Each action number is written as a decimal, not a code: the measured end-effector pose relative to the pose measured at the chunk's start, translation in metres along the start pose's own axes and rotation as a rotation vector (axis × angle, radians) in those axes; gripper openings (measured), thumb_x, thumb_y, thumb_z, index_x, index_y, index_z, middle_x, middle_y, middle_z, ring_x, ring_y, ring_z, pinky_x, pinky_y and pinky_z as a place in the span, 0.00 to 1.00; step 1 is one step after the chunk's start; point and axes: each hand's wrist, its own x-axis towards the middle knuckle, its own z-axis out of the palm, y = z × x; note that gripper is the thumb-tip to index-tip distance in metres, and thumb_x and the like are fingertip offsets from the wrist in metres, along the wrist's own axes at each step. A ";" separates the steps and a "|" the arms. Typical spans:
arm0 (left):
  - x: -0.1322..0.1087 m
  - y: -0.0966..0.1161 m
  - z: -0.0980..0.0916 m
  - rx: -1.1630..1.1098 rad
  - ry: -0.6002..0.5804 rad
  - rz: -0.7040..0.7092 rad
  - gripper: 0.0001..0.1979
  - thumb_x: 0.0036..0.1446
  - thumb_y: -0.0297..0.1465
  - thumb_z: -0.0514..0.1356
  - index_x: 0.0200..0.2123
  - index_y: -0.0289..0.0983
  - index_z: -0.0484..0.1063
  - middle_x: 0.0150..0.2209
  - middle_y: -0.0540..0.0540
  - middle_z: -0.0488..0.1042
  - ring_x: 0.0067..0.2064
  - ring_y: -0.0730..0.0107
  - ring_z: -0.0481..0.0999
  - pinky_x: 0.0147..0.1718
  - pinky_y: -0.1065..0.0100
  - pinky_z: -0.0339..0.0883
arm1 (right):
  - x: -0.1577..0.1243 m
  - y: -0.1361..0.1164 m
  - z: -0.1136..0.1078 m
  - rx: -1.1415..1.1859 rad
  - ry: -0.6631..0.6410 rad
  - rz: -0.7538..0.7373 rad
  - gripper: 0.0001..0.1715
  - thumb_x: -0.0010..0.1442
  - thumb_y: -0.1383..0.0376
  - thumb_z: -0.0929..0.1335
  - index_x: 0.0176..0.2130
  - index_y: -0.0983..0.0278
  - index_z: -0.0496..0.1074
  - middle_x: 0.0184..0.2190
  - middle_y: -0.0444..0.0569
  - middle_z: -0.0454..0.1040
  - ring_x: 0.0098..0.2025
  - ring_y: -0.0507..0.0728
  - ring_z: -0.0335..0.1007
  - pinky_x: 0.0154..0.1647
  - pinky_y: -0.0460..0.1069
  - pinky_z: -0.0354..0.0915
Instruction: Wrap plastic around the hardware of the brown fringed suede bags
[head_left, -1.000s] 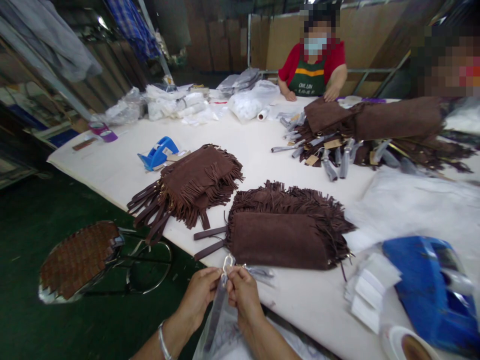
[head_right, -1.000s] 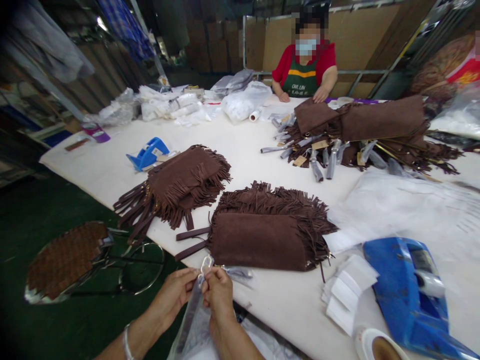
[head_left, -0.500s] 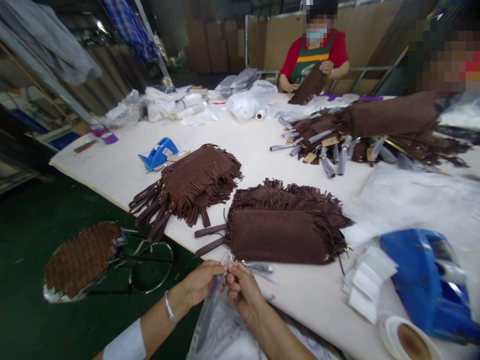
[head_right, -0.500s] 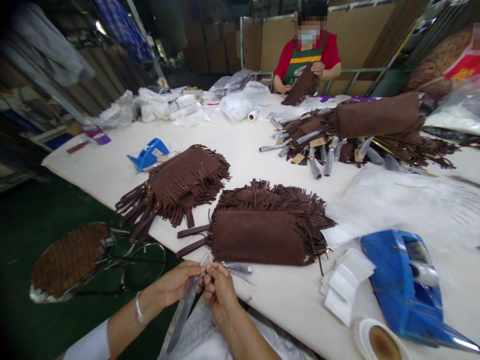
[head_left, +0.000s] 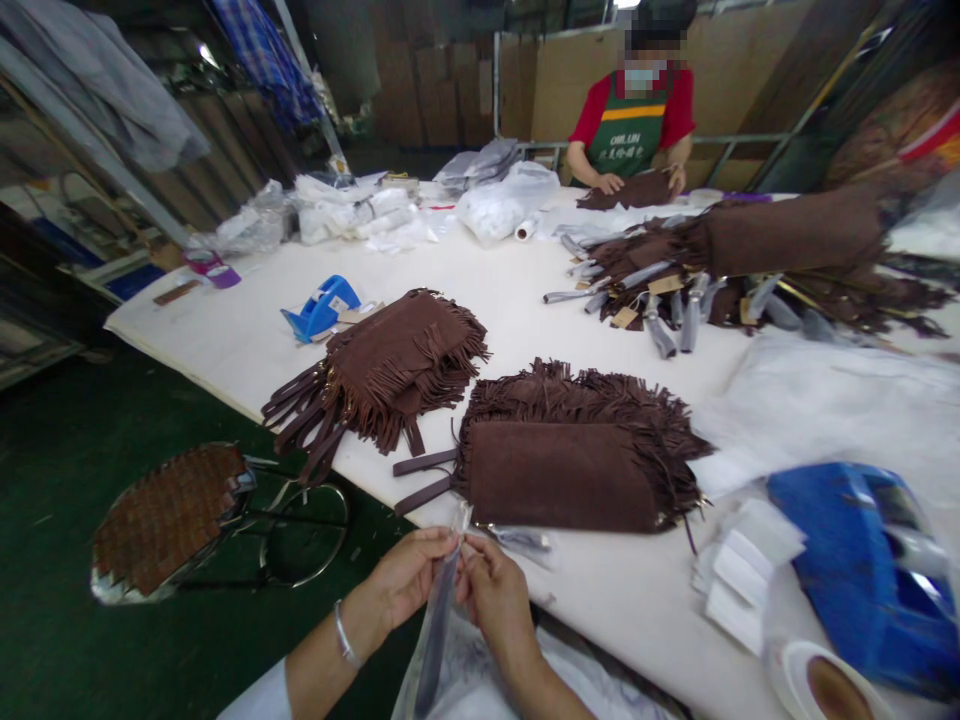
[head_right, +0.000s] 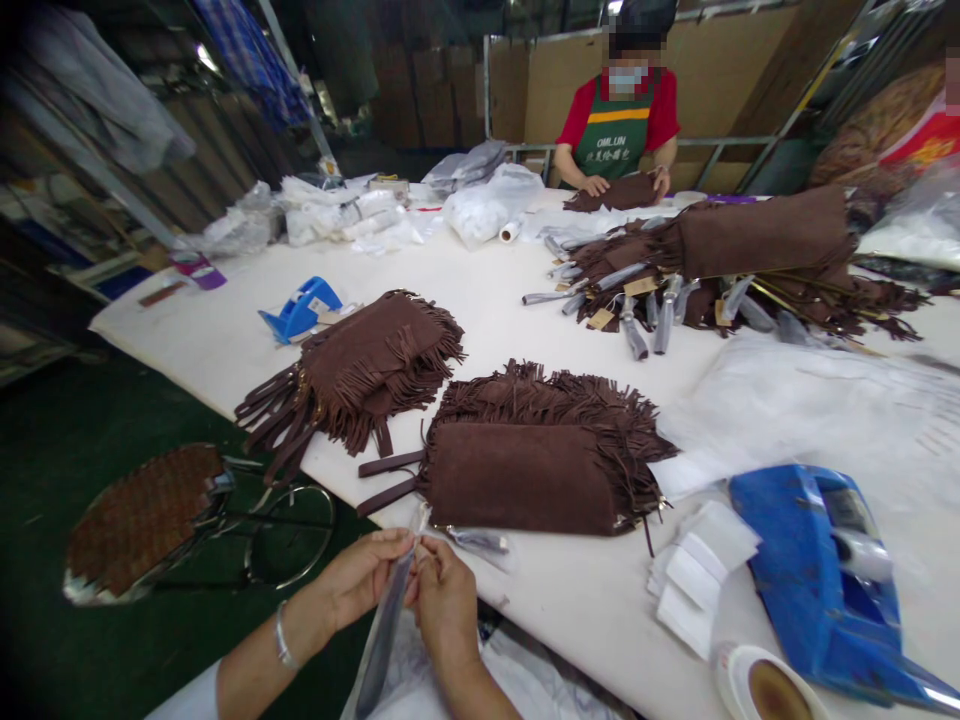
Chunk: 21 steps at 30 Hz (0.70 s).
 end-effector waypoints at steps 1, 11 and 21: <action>-0.001 0.000 0.002 0.015 0.013 0.022 0.09 0.52 0.33 0.65 0.30 0.32 0.72 0.25 0.44 0.75 0.22 0.67 0.74 0.23 0.67 0.67 | -0.001 -0.001 0.000 -0.055 0.016 -0.033 0.24 0.58 0.49 0.63 0.41 0.64 0.75 0.15 0.42 0.69 0.13 0.50 0.59 0.14 0.43 0.53; -0.006 -0.011 0.014 0.079 0.217 0.179 0.11 0.50 0.35 0.66 0.31 0.32 0.74 0.22 0.45 0.75 0.19 0.69 0.72 0.18 0.71 0.63 | -0.013 -0.010 -0.002 -0.394 0.020 -0.187 0.20 0.64 0.60 0.58 0.46 0.63 0.74 0.17 0.43 0.71 0.19 0.53 0.66 0.23 0.44 0.58; -0.001 0.000 0.012 -0.024 0.179 0.039 0.08 0.50 0.30 0.66 0.30 0.30 0.74 0.23 0.42 0.77 0.22 0.66 0.75 0.25 0.68 0.69 | -0.007 -0.019 -0.009 -0.168 -0.084 -0.147 0.19 0.59 0.54 0.64 0.43 0.62 0.74 0.18 0.45 0.72 0.16 0.52 0.63 0.18 0.45 0.55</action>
